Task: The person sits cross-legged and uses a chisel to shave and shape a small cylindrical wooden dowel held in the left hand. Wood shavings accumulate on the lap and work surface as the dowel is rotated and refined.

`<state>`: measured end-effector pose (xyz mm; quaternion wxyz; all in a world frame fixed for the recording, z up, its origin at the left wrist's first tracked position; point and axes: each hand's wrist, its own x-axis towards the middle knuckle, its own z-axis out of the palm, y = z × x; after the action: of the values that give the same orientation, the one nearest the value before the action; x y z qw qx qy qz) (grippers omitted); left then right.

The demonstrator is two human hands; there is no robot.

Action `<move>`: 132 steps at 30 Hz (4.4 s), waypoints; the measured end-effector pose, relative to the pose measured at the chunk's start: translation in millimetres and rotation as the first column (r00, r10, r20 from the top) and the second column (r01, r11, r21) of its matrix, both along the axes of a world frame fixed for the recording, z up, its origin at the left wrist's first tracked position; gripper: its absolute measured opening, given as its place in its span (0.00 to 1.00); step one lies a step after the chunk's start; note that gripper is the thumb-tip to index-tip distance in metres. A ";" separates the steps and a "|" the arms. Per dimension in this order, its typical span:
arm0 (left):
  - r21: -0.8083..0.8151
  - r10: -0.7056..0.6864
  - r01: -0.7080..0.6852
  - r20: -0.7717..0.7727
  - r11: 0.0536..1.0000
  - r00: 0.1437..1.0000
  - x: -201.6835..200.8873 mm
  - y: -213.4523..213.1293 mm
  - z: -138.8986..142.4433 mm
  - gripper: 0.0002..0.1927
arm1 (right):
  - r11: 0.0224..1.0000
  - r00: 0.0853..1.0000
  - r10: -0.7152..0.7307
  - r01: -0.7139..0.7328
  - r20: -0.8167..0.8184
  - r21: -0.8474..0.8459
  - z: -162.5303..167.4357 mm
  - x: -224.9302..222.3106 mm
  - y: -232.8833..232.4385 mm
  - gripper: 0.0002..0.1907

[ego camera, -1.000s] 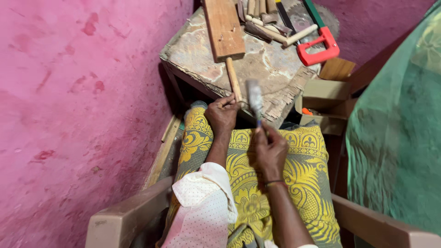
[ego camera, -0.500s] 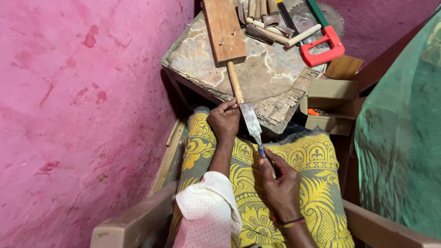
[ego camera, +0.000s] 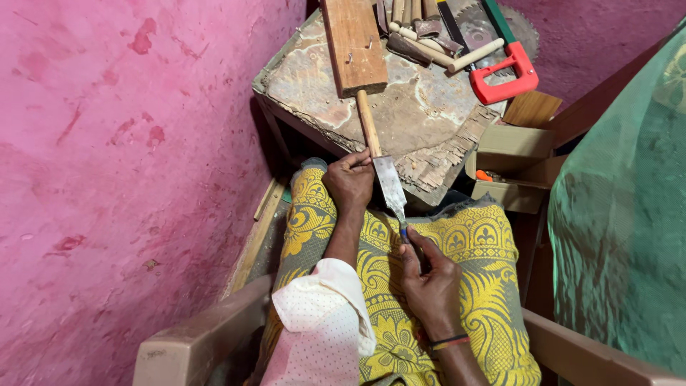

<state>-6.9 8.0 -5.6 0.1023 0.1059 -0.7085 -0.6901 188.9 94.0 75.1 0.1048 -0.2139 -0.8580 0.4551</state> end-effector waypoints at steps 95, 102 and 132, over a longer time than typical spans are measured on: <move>-0.018 -0.022 0.021 -0.011 1.000 1.000 7.4 -1.8 47.3 0.14 | 0.993 0.996 0.065 -0.059 -0.055 0.100 6.3 3.2 11.7 0.18; -0.119 0.009 -0.001 0.068 0.993 0.998 6.4 -3.9 49.1 0.13 | 1.000 0.998 -0.007 0.005 0.068 0.025 4.7 -12.8 10.2 0.17; -0.052 -0.022 0.025 0.044 0.998 0.999 5.4 -1.9 43.8 0.15 | 0.986 0.995 0.087 -0.080 -0.042 0.148 15.4 -0.4 9.2 0.18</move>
<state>-1.5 6.1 38.3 0.0815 0.1099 -0.7299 -0.6698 188.4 103.2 90.4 0.1219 -0.1585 -0.8944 0.4002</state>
